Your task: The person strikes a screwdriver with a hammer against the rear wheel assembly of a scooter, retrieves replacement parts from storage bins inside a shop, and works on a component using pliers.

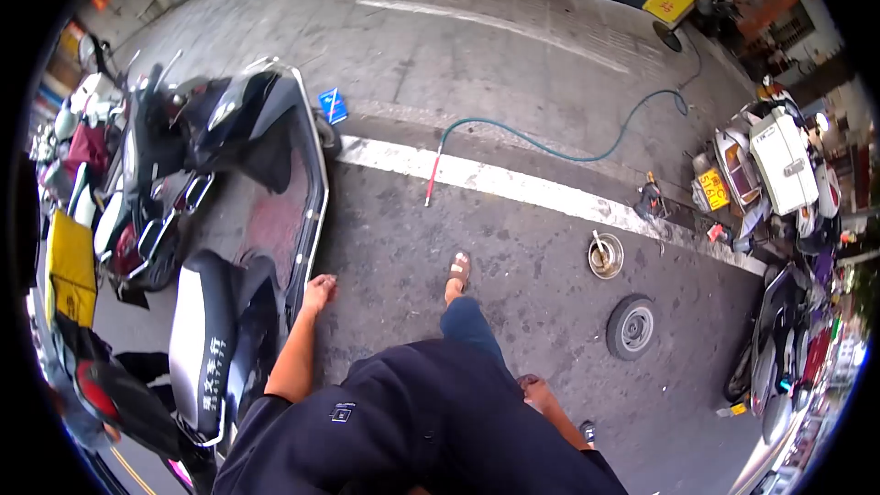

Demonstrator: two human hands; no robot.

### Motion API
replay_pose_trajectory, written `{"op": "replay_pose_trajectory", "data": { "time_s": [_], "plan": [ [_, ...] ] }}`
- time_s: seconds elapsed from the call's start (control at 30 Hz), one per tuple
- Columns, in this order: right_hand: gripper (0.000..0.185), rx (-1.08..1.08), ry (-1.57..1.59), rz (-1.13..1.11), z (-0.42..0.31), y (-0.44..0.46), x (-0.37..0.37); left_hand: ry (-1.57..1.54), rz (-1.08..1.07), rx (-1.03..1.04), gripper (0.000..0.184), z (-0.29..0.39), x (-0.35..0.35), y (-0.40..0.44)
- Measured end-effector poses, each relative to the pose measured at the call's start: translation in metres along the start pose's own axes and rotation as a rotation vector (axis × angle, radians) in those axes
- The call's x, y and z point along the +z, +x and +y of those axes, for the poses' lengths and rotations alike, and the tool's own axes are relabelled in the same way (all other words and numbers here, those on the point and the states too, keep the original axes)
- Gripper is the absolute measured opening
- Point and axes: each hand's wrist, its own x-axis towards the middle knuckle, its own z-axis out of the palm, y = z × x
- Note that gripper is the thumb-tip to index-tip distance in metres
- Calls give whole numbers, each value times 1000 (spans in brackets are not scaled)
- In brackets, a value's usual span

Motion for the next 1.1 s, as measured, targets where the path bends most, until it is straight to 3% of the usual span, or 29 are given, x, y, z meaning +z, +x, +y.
{"op": "replay_pose_trajectory", "data": {
  "time_s": [0.03,0.07,0.1,0.13,0.17,0.2,0.33,0.47,0.53,0.6,0.63,0.67,0.7,0.73,0.77,0.8,0.87,0.93,1.0,1.1],
  "plan": [
    [15,69,468,110,-48,27,-32,-58,10,-53,18,7,14,12],
    [16,132,603,324,-77,63,-58,-99,33,-133,16,16,29,16],
    [17,144,664,395,-102,99,-96,-62,23,-207,15,30,42,15],
    [16,149,627,382,-138,128,-138,-25,-33,-237,16,39,54,17],
    [16,120,571,391,-176,156,-177,21,-128,-253,30,45,64,18],
    [15,47,516,333,-214,183,-218,-11,-105,-248,21,51,79,24],
    [14,-56,356,382,-336,300,-344,25,-150,-407,23,90,129,72],
    [14,-120,516,350,-431,403,-418,127,-257,-487,24,132,180,181],
    [16,-201,414,294,-460,419,-444,193,-231,-530,25,167,186,247],
    [17,-3,379,284,-464,428,-468,194,-216,-585,27,206,187,322],
    [18,51,380,207,-450,435,-480,75,-271,-603,28,225,186,366],
    [16,-6,387,168,-443,436,-496,-458,-627,-805,28,269,185,403],
    [14,80,414,237,-435,438,-517,-205,-301,-549,24,304,213,448],
    [12,171,439,283,-434,429,-526,154,41,-362,21,447,285,438],
    [14,222,723,255,-412,444,-539,108,-39,-215,22,500,314,474],
    [13,380,807,349,-389,457,-552,50,-123,-71,25,556,344,509],
    [13,439,970,381,-355,476,-579,91,-260,139,29,651,403,575],
    [14,543,999,309,-335,547,-606,157,-320,296,28,735,465,627],
    [14,578,939,278,-372,575,-661,116,-342,414,27,791,518,666],
    [13,443,820,250,-459,651,-792,-101,-222,194,29,798,569,711]
  ]
}}
